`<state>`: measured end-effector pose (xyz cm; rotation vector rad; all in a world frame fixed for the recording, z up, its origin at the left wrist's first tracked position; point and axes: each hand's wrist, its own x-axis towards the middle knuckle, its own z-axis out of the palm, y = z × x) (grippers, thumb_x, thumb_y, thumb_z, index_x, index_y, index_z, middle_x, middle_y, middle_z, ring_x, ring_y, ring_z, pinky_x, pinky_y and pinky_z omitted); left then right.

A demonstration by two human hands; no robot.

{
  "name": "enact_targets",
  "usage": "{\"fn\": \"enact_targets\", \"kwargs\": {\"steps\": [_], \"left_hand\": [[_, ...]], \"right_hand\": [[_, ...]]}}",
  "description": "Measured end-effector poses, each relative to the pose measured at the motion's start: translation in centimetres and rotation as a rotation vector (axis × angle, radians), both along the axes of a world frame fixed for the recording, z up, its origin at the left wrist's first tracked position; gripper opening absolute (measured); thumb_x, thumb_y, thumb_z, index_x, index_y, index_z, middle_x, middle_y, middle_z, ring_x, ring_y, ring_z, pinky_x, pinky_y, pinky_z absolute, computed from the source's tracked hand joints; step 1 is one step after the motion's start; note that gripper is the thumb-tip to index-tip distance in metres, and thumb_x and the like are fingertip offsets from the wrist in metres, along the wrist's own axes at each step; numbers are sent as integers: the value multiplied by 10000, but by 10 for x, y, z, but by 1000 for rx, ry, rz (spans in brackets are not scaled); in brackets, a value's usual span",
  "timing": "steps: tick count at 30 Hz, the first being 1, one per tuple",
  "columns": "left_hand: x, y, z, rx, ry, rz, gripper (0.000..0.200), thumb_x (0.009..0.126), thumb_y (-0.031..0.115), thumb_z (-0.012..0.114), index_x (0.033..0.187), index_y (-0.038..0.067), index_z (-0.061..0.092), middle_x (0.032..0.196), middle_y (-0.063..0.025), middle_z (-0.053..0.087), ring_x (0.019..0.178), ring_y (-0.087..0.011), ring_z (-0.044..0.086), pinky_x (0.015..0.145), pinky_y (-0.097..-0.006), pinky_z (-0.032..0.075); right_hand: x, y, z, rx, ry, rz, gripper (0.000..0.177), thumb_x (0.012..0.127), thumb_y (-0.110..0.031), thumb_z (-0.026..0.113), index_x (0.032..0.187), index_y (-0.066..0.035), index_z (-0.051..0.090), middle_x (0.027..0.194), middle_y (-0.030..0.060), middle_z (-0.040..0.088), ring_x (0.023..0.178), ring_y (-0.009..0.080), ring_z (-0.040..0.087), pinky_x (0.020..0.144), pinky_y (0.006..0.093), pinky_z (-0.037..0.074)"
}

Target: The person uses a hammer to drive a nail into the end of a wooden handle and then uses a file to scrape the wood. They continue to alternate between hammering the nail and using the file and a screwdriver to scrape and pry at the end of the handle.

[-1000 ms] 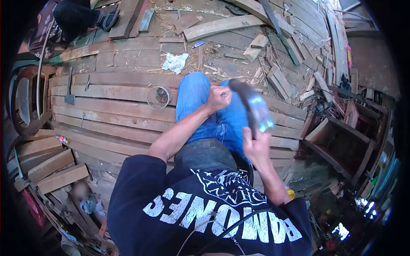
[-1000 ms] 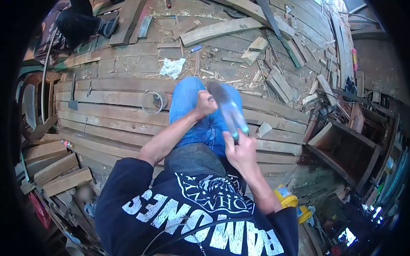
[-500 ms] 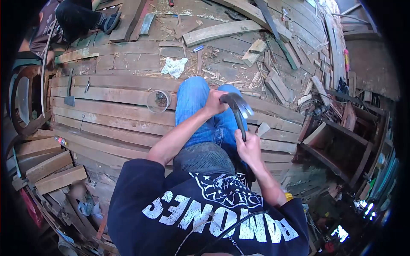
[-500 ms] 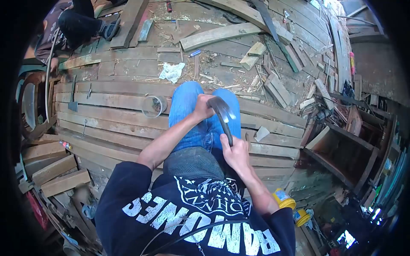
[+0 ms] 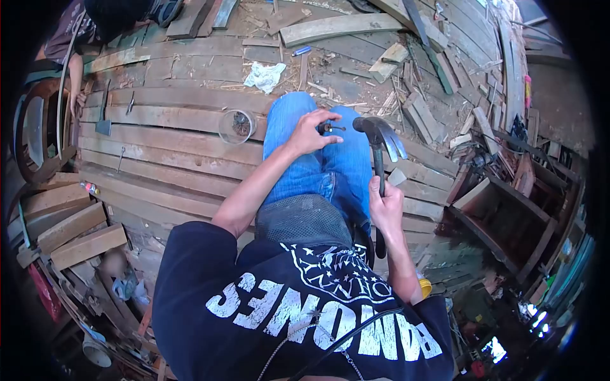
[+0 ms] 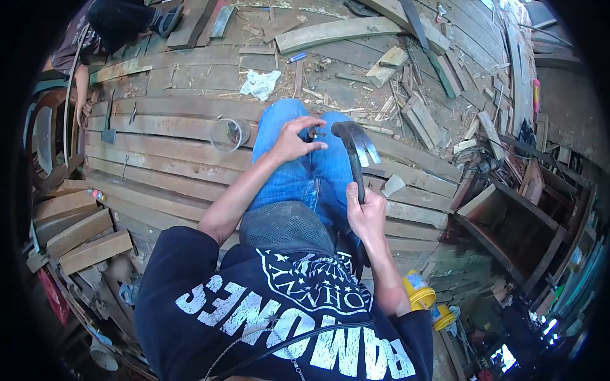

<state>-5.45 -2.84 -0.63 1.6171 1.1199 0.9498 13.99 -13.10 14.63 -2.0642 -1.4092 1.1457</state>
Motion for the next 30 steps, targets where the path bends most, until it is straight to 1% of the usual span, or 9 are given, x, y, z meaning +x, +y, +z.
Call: {"fn": "enact_targets", "kwargs": {"steps": [3,4,5,8,11,17,21,23,30], "left_hand": [[11,3,17,-87,-119,-36,572,599,232,878,1098,61,655,1041,-104,664,978,-221,639,865,-326,493],[21,2,25,13,-147,26,445,628,289,865,934,39,661,879,-82,665,824,-175,648,749,-300,521],[27,2,27,14,-145,25,445,628,289,865,934,39,661,879,-82,665,824,-175,648,749,-300,521],[35,4,25,-109,-129,-54,376,633,212,870,772,29,573,717,-57,594,676,-142,557,637,-296,465],[40,5,12,-102,-28,-26,443,706,136,800,574,46,387,507,15,352,499,-74,327,442,-271,289],[50,5,4,-90,-271,149,104,713,3,665,634,46,613,486,6,356,474,-49,321,420,-260,265],[48,9,-2,-12,-255,142,203,747,39,633,565,31,543,462,-35,355,460,-45,362,408,-283,318],[46,8,-7,-41,-186,97,87,695,-22,647,724,53,683,511,-2,453,500,-47,407,451,-264,349],[45,10,-11,-43,-209,30,93,700,-32,650,721,53,680,534,-41,543,526,-48,446,484,-248,407]], "right_hand": [[0,-1,1,-25,-3,-9,566,938,-402,567,561,0,441,469,30,372,480,93,347,437,340,302],[0,-1,1,-23,-2,-11,566,938,-402,567,561,0,441,469,30,372,480,93,347,437,340,302],[0,-2,0,-27,10,-26,564,938,-404,567,564,-1,441,472,27,371,484,93,346,440,338,303],[1,-2,-4,-22,42,-61,559,939,-407,566,570,-5,442,476,18,371,490,92,344,443,335,302],[-1,-1,-4,3,58,-73,552,939,-409,565,579,-8,446,478,11,371,494,90,341,444,332,302],[-6,8,3,-21,79,4,541,940,-428,554,606,-11,470,481,8,375,497,89,347,446,328,309],[-11,14,7,-12,56,57,539,939,-443,547,629,-5,500,477,30,384,490,99,363,452,333,336],[-12,16,10,-25,35,75,535,941,-438,545,634,-1,508,475,41,390,484,104,371,452,337,342],[-12,16,18,-131,-96,121,524,951,-407,534,641,16,520,460,68,384,458,116,385,440,350,340]]}}
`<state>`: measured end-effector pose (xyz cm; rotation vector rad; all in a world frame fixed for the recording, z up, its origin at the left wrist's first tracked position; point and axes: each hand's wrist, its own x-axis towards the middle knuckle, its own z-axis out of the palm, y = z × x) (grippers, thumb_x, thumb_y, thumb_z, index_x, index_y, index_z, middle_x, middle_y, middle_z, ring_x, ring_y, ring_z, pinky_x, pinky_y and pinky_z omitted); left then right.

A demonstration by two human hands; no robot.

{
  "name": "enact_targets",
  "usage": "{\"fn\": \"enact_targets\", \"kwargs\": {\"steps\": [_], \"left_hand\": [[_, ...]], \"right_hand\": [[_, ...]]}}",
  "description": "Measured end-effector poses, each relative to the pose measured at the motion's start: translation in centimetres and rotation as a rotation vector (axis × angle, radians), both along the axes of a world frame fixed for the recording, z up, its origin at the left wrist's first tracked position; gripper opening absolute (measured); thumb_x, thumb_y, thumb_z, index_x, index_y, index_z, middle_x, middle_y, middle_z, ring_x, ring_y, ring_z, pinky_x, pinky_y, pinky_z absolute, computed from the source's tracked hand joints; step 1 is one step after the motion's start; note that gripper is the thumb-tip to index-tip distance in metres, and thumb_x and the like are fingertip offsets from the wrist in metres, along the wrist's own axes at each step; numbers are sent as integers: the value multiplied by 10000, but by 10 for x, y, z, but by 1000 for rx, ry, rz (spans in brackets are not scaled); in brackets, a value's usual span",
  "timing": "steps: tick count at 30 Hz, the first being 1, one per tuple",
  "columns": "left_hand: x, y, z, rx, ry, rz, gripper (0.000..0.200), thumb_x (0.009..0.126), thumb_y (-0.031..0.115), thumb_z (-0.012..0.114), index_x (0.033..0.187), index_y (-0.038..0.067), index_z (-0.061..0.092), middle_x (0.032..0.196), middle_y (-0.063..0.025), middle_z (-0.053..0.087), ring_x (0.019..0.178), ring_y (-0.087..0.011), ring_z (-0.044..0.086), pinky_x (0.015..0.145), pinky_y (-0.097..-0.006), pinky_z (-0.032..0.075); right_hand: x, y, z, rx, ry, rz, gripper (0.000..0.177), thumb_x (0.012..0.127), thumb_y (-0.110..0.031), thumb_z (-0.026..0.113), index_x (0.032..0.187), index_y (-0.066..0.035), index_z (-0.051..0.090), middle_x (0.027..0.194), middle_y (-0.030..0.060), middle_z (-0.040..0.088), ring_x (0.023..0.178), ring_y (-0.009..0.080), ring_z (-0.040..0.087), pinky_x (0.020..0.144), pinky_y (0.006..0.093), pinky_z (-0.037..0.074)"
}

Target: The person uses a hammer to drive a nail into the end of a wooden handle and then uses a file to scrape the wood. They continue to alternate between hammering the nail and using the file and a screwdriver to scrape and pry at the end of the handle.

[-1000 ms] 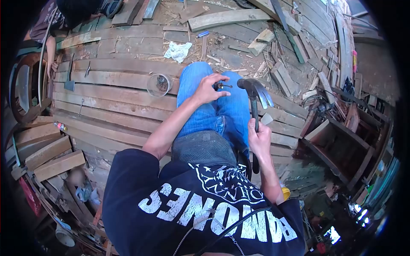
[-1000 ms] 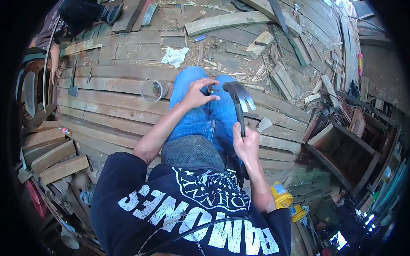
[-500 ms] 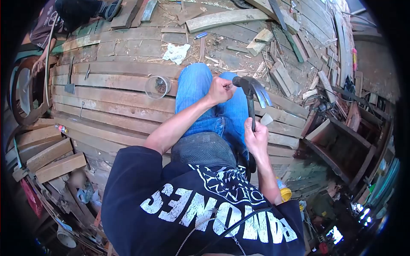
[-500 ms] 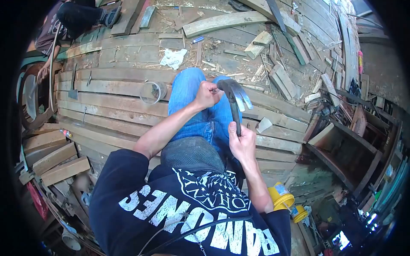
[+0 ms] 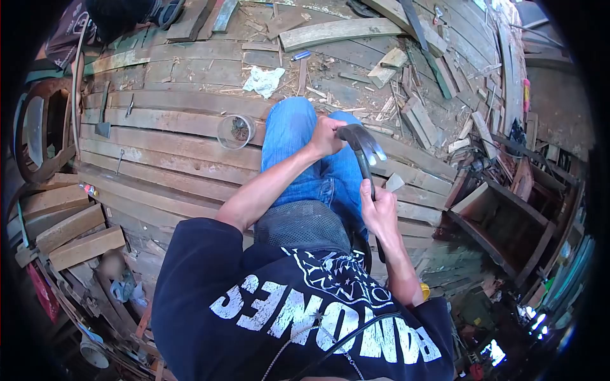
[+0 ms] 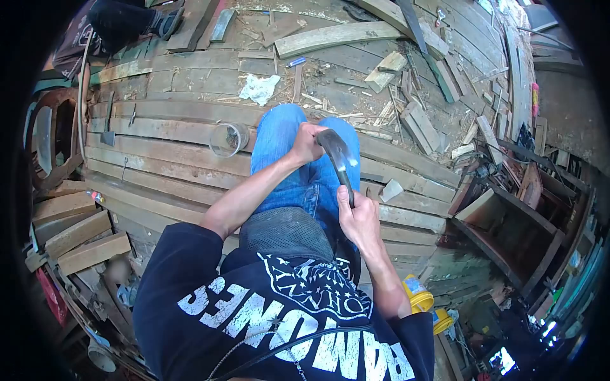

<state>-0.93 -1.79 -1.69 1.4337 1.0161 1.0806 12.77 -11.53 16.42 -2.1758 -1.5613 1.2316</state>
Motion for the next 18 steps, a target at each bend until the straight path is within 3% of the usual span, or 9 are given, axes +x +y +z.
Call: {"fn": "enact_targets", "kwargs": {"steps": [3,5,6,7,9,11,12,14,18], "left_hand": [[4,2,3,3,-26,92,102,709,-26,641,625,28,618,493,-55,496,490,-54,424,450,-258,377],[1,0,3,15,64,100,221,732,-13,626,534,16,533,450,-67,445,452,-54,394,421,-274,341],[1,0,5,-8,17,93,322,758,1,604,482,14,437,425,-71,382,422,-63,355,399,-297,299],[0,1,8,-3,18,96,322,758,1,604,482,14,437,425,-71,382,422,-63,355,399,-297,299],[3,0,15,-3,-5,156,343,759,51,588,502,9,364,438,-69,293,412,-96,291,393,-329,271],[7,4,20,54,-79,166,350,762,55,588,502,9,359,439,-70,289,413,-95,289,393,-330,268],[6,6,20,101,-145,175,356,764,59,588,502,8,353,439,-71,286,414,-93,287,392,-331,266],[2,8,20,59,-89,143,342,763,60,590,501,10,375,437,-72,301,409,-94,300,394,-328,273],[-1,4,5,5,7,92,282,758,71,599,508,22,479,433,-65,360,406,-86,356,403,-316,307]], "right_hand": [[-1,2,12,159,76,-58,521,949,-394,544,629,15,502,455,68,383,454,118,385,435,339,330],[5,-2,11,174,130,-69,471,956,-329,543,636,13,490,475,75,410,455,117,386,431,327,322],[7,-5,8,289,196,-72,476,969,-330,514,628,0,494,480,33,433,447,93,395,422,300,326],[7,-5,3,413,263,-77,483,983,-331,485,619,-13,498,485,-10,456,438,70,404,412,272,331],[-8,1,-4,495,116,-23,489,966,-327,518,610,4,471,469,27,411,456,109,387,422,321,318],[-9,9,4,84,-3,66,482,958,-322,535,615,8,463,471,38,389,475,108,381,426,331,308],[-10,12,9,90,-3,62,482,958,-322,535,615,8,463,471,38,389,475,108,381,426,331,308],[-12,14,17,172,43,3,487,929,-349,579,633,36,539,468,134,471,425,210,474,440,371,365],[-4,9,13,279,193,-53,526,948,-371,550,611,32,512,458,134,405,410,164,423,430,375,347]]}}
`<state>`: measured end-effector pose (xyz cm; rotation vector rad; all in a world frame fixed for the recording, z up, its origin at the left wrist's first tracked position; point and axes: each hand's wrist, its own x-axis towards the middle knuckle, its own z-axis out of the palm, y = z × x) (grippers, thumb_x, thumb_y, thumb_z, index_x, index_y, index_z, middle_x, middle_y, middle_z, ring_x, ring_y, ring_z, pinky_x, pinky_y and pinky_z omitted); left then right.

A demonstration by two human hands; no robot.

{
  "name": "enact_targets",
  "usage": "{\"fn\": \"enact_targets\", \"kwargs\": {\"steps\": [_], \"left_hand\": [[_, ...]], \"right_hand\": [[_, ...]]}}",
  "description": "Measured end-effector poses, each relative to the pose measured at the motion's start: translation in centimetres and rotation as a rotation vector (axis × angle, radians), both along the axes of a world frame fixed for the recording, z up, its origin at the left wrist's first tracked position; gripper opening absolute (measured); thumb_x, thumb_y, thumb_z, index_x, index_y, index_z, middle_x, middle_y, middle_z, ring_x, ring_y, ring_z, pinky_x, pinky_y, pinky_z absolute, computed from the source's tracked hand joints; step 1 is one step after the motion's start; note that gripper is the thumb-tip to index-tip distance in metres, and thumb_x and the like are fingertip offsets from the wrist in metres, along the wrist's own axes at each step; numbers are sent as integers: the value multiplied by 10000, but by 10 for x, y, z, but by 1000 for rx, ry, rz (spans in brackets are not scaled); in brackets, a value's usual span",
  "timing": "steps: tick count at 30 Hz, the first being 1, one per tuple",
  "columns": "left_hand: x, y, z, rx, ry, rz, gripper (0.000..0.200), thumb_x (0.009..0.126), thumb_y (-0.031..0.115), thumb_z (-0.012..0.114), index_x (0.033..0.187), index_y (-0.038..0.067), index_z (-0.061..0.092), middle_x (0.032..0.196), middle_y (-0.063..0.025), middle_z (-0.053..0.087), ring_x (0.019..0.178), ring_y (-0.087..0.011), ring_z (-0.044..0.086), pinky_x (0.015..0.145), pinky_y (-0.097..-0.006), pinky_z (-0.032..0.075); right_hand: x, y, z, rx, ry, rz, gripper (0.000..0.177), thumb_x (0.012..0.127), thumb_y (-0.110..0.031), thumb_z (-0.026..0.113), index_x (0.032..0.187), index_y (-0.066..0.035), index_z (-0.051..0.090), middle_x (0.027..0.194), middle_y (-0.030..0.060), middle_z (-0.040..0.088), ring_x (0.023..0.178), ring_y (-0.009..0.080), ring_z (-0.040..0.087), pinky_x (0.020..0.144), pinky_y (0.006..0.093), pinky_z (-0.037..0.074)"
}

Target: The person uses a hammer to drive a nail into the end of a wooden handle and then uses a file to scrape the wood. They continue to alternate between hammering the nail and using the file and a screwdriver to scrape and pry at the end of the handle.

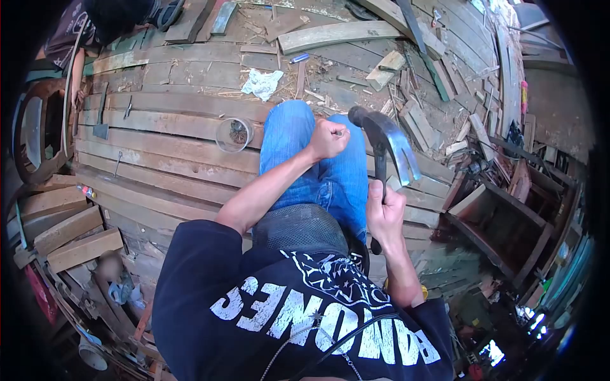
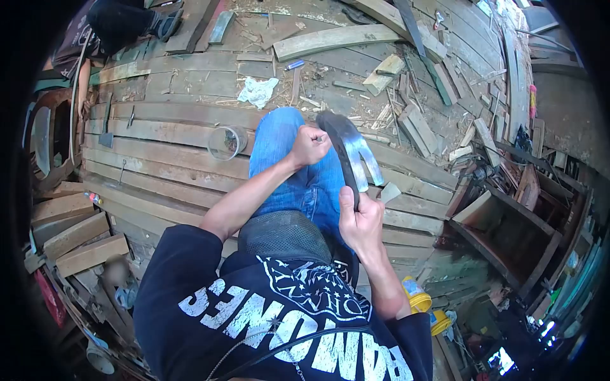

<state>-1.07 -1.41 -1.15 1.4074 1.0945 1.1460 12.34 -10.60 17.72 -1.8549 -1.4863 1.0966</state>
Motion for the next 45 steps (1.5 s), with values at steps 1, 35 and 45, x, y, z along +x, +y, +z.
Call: {"fn": "enact_targets", "kwargs": {"steps": [1,35,45], "left_hand": [[1,1,0,3,29,8,273,756,80,604,509,26,500,433,-62,369,413,-78,372,406,-313,317],[3,3,-5,47,-10,33,247,699,16,614,525,30,441,450,-87,337,394,-145,323,400,-318,299],[1,1,-4,49,39,34,247,684,6,602,525,35,416,465,-69,326,426,-104,342,412,-306,314]], "right_hand": [[0,0,-3,3,-1,2,526,948,-371,550,611,32,512,458,134,405,410,164,423,430,375,347],[2,-2,-7,-115,-73,-1,562,960,-405,508,600,27,500,449,102,407,420,159,390,436,377,339],[3,-1,-16,-95,-116,20,542,957,-404,515,623,23,524,465,142,438,415,192,415,444,395,358]]}}
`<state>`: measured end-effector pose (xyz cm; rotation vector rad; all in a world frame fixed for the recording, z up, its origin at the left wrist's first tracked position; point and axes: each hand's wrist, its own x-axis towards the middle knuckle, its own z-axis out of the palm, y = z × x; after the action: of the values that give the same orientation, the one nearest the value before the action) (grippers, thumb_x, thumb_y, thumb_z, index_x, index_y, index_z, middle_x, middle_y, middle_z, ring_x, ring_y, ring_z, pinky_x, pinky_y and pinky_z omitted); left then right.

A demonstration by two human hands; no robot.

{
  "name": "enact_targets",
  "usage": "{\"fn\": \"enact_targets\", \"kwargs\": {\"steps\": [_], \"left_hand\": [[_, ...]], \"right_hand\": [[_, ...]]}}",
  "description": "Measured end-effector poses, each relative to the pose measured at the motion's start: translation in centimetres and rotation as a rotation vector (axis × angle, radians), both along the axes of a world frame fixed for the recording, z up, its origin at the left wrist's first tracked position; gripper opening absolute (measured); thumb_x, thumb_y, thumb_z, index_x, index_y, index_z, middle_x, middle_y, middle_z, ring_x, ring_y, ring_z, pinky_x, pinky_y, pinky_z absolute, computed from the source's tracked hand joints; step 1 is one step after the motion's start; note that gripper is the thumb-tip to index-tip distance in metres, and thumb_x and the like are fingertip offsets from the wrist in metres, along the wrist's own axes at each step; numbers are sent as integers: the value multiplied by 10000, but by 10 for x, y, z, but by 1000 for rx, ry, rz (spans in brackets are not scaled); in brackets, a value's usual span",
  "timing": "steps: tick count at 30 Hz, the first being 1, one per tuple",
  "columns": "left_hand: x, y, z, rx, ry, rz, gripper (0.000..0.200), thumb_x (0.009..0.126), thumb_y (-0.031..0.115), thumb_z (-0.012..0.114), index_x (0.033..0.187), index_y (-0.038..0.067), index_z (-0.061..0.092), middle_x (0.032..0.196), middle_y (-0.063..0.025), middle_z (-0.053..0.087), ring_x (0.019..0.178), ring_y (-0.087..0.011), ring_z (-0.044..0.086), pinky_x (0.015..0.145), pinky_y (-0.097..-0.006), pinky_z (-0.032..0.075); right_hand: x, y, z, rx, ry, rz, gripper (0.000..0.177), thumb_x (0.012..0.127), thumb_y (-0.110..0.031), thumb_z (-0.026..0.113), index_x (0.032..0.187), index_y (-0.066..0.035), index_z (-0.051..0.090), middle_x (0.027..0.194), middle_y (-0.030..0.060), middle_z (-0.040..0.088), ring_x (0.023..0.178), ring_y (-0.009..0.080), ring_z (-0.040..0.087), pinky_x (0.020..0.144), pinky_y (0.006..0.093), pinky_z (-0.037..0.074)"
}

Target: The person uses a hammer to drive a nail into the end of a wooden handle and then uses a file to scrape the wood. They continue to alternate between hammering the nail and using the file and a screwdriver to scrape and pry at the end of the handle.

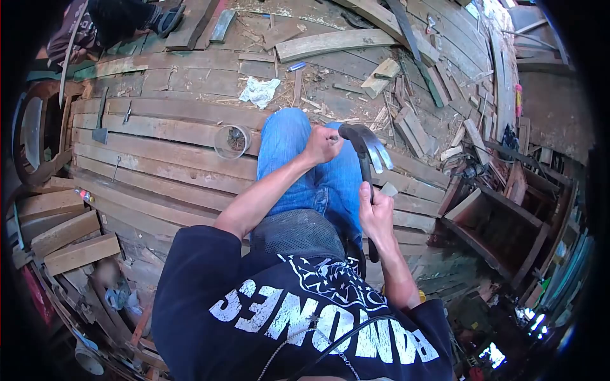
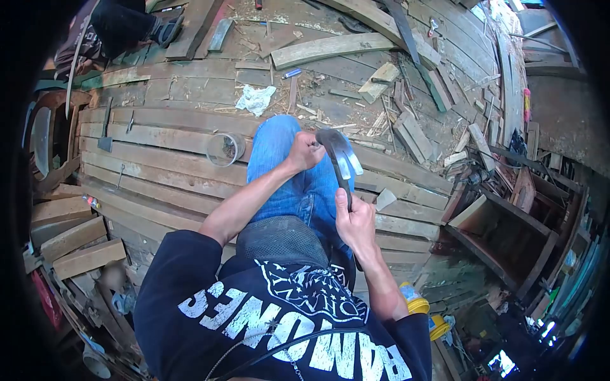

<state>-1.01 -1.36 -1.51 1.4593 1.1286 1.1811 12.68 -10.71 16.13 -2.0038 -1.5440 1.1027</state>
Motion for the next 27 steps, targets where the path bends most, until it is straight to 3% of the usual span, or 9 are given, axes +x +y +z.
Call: {"fn": "enact_targets", "kwargs": {"steps": [3,6,9,10,12,14,18,20,27], "left_hand": [[1,-4,8,-136,-101,-67,265,685,5,612,523,36,406,463,-87,326,412,-135,326,408,-314,310],[2,0,0,24,-71,9,275,694,21,619,527,31,401,464,-106,325,405,-149,306,404,-328,304],[3,0,6,10,-8,10,384,721,1,610,531,22,277,471,-95,258,421,-138,241,412,-358,246],[1,-1,4,14,-6,14,384,721,1,610,531,22,277,471,-95,258,421,-138,241,412,-358,246],[1,1,0,46,52,-7,284,725,11,611,520,28,416,461,-88,359,415,-115,335,412,-328,293],[-3,2,0,18,-21,-57,183,720,11,610,567,42,514,480,-83,430,434,-103,402,422,-312,328],[0,-2,-16,63,-45,-88,143,691,-2,609,757,76,709,568,-71,599,525,-83,563,465,-275,414],[7,-3,-16,65,-128,-8,118,705,15,588,699,95,674,477,-60,414,421,-114,423,421,-301,361],[-3,-6,1,-78,-70,-47,157,646,2,602,747,89,685,478,-56,390,426,-90,365,410,-288,319]], "right_hand": [[6,2,4,-100,-64,51,538,961,-400,511,631,26,519,470,125,437,426,168,420,446,384,358],[10,6,16,-140,-9,2,507,963,-363,521,638,26,519,463,104,426,440,147,421,442,367,355],[7,7,31,117,204,-83,500,1010,-302,427,565,-76,437,497,-44,421,450,39,396,394,244,283],[8,3,21,121,207,-79,500,1010,-302,427,565,-76,437,497,-44,421,450,39,396,394,244,283],[3,1,6,134,140,-55,432,952,-277,551,651,32,528,474,114,450,475,139,446,448,356,360],[2,3,4,-156,-107,102,523,952,-361,519,630,50,526,483,171,452,440,213,427,469,406,377],[0,2,13,-138,-83,92,540,946,-389,520,617,39,526,475,176,418,418,228,407,463,406,371],[0,3,16,-93,-36,52,544,948,-390,523,606,33,506,464,139,404,432,182,390,455,395,356],[9,-4,-4,-158,9,-32,587,949,-437,523,586,20,457,469,64,371,480,113,348,445,363,323]]}}
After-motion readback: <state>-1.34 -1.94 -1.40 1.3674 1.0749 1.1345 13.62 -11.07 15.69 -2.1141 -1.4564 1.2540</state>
